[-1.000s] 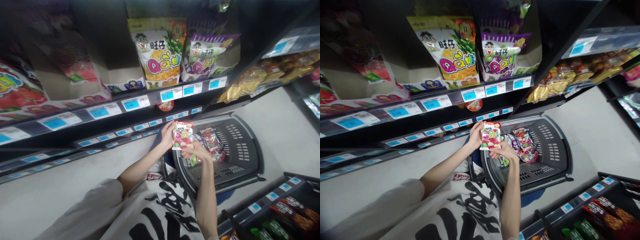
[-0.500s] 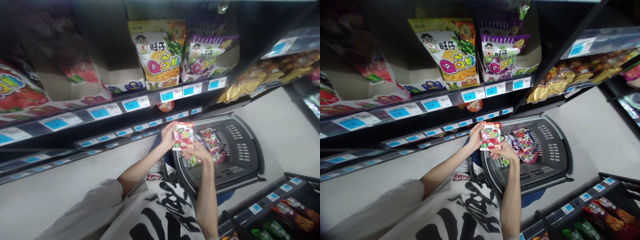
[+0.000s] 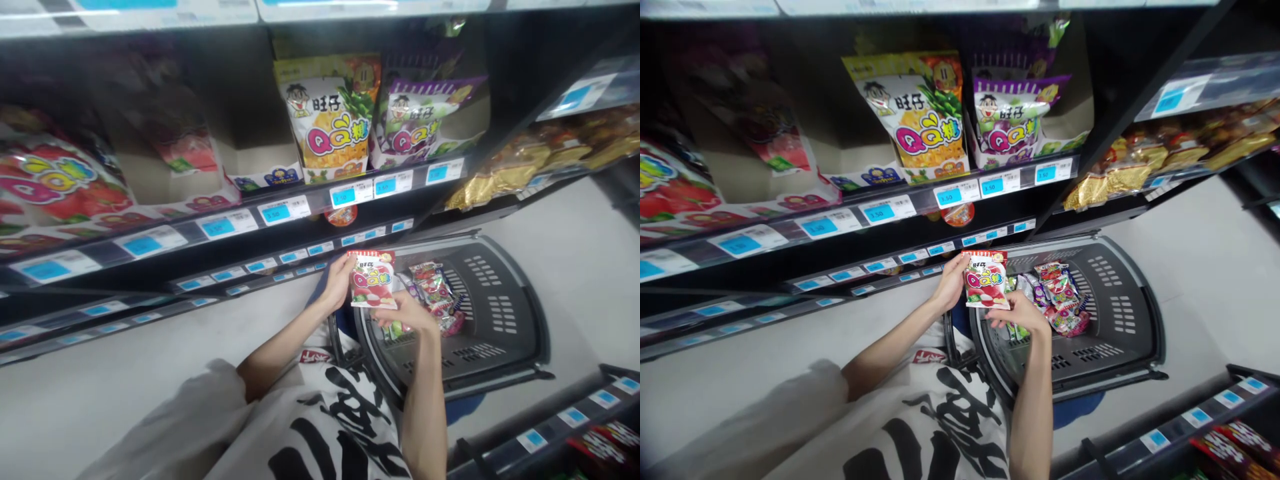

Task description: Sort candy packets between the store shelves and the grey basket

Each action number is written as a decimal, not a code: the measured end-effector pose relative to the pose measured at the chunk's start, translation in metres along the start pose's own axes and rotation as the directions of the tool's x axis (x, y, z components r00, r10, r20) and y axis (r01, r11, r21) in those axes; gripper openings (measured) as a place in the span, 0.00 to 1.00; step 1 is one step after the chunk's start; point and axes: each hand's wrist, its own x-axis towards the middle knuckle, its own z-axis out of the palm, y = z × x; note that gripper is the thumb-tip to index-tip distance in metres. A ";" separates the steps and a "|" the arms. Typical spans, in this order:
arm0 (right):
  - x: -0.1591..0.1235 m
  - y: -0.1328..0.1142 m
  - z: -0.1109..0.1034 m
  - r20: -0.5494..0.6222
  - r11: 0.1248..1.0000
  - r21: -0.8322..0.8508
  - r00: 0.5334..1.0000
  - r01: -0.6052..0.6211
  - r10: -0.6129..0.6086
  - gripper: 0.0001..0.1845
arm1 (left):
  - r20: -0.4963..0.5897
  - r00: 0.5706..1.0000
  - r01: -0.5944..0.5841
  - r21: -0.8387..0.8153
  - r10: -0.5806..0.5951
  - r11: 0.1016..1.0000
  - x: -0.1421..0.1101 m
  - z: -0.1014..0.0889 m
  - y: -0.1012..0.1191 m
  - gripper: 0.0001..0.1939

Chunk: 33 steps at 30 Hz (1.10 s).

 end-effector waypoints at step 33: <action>0.011 0.017 -0.009 0.076 0.999 -0.014 0.996 -0.043 0.044 0.31 | 0.288 0.957 0.037 -0.223 0.029 0.974 -0.024 -0.018 0.089 0.28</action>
